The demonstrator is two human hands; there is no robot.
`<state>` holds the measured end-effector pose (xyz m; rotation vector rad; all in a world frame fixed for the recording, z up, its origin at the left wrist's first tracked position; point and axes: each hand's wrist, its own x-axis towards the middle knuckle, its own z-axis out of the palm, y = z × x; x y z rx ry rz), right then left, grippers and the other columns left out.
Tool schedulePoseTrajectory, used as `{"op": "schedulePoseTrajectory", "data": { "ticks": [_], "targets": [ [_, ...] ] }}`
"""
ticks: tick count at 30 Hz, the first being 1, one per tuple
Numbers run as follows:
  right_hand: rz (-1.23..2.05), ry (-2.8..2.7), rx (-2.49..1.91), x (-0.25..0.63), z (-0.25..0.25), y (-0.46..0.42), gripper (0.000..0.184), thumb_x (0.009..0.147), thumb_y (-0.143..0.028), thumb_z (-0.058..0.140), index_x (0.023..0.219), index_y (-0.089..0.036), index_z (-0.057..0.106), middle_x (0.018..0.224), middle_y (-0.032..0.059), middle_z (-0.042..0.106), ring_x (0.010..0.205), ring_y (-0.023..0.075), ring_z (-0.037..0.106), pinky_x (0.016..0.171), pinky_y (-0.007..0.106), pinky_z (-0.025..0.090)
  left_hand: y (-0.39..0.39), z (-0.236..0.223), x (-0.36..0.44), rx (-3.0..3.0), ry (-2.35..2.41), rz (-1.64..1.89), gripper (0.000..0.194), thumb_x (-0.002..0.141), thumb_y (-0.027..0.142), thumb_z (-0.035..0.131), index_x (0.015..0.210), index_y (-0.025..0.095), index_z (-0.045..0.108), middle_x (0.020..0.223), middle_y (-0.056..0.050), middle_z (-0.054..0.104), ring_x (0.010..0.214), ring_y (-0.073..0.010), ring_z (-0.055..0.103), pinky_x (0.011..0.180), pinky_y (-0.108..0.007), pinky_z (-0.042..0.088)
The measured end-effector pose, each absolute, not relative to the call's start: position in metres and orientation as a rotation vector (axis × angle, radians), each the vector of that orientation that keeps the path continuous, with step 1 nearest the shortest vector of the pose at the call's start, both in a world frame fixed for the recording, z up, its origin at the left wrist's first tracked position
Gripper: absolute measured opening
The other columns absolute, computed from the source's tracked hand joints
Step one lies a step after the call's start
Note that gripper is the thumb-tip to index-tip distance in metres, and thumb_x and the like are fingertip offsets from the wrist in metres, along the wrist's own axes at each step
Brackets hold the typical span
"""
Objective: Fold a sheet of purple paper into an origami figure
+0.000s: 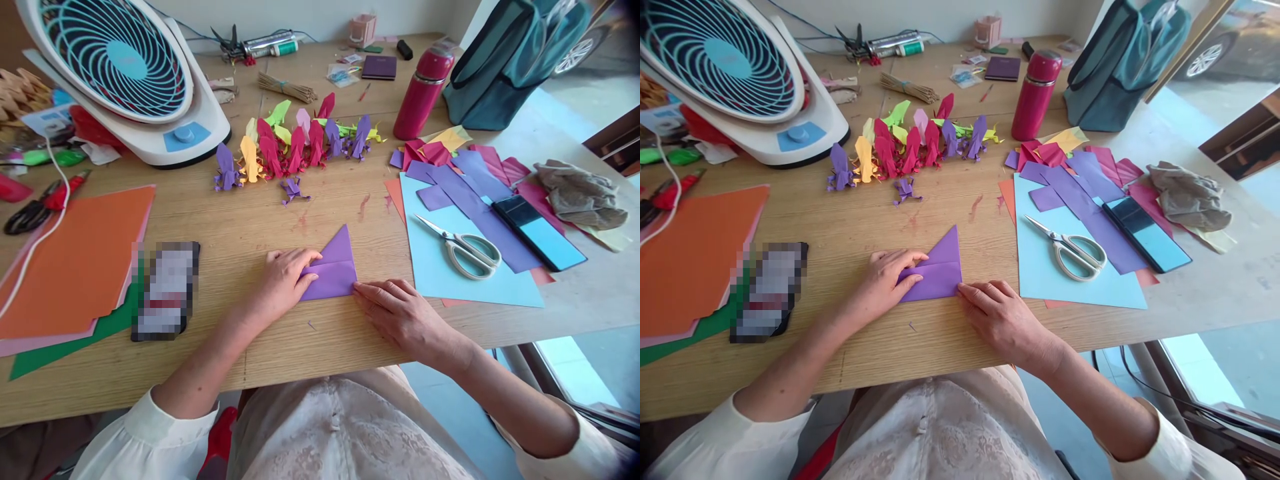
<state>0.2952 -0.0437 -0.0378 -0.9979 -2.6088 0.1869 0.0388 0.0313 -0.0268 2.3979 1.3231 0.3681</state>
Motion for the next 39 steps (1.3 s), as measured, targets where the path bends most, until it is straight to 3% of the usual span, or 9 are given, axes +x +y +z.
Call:
{"op": "schedulePoseTrajectory", "data": {
  "ticks": [6,13,18,21,26,30,34,39],
  "targets": [
    [0.194,-2.573,-1.025,0.293,-0.04,-0.048,0.035,0.099,-0.011,0.043,0.131,-0.009,0.057,0.136,0.0176,0.059,0.115,0.0278,0.06,0.089,0.045,0.053,0.021,-0.033,0.038,2.495,1.381,0.441,0.018,0.095,0.024,0.057,0.113,0.024,0.056,0.117,-0.005,0.067,0.111,-0.0222,0.059,0.095,-0.04,0.034],
    [0.109,-2.572,-1.009,0.289,-0.038,-0.05,0.031,0.098,-0.009,0.042,0.121,-0.005,0.064,0.131,0.0217,0.062,0.112,0.0297,0.061,0.085,0.044,0.056,0.017,-0.036,0.036,2.569,1.452,0.462,0.024,0.095,0.028,0.056,0.118,0.022,0.058,0.114,-0.009,0.065,0.107,-0.0256,0.056,0.095,-0.042,0.038],
    [0.089,-2.592,-1.004,0.291,-0.04,-0.048,0.03,0.098,-0.008,0.043,0.118,-0.003,0.065,0.131,0.0214,0.063,0.111,0.029,0.062,0.084,0.043,0.054,0.002,-0.024,0.041,2.761,1.327,0.571,0.019,0.098,0.026,0.049,0.108,0.025,0.066,0.115,-0.006,0.067,0.108,-0.0252,0.055,0.103,-0.047,0.032],
    [0.098,-2.582,-1.01,0.293,-0.043,-0.049,0.031,0.099,-0.011,0.042,0.12,-0.006,0.065,0.134,0.0192,0.061,0.113,0.028,0.061,0.086,0.042,0.053,-0.02,-0.02,0.05,2.846,1.108,0.483,0.027,0.1,0.021,0.043,0.119,0.022,0.063,0.115,-0.007,0.068,0.105,-0.023,0.056,0.099,-0.042,0.036],
    [0.139,-2.58,-1.018,0.296,-0.048,-0.049,0.031,0.098,-0.014,0.043,0.12,-0.01,0.065,0.137,0.0188,0.059,0.116,0.0293,0.06,0.088,0.044,0.052,-0.055,-0.031,0.071,2.777,1.129,0.293,0.06,0.098,0.054,0.038,0.141,0.013,0.049,0.126,-0.016,0.06,0.106,-0.0296,0.051,0.1,-0.047,0.034],
    [0.149,-2.598,-0.997,0.298,-0.049,-0.049,0.032,0.099,-0.015,0.042,0.123,-0.009,0.062,0.14,0.0187,0.056,0.12,0.0301,0.057,0.091,0.045,0.051,-0.066,-0.037,0.08,2.717,1.245,0.24,0.079,0.093,0.066,0.035,0.147,0.008,0.042,0.123,-0.018,0.057,0.105,-0.0325,0.047,0.104,-0.05,0.03],
    [0.156,-2.597,-1.006,0.298,-0.05,-0.049,0.035,0.099,-0.015,0.041,0.128,-0.008,0.058,0.142,0.0187,0.055,0.12,0.0298,0.057,0.091,0.045,0.05,-0.067,-0.036,0.082,2.677,1.315,0.203,0.085,0.092,0.067,0.037,0.148,0.003,0.039,0.119,-0.019,0.056,0.103,-0.0324,0.045,0.102,-0.05,0.032],
    [0.17,-2.585,-1.0,0.298,-0.05,-0.05,0.035,0.099,-0.015,0.041,0.128,-0.009,0.059,0.141,0.019,0.055,0.119,0.0307,0.057,0.089,0.047,0.051,-0.071,-0.033,0.085,2.651,1.44,0.114,0.082,0.091,0.068,0.036,0.148,0.009,0.041,0.111,-0.017,0.057,0.095,-0.0306,0.046,0.091,-0.049,0.038]
  ]
}}
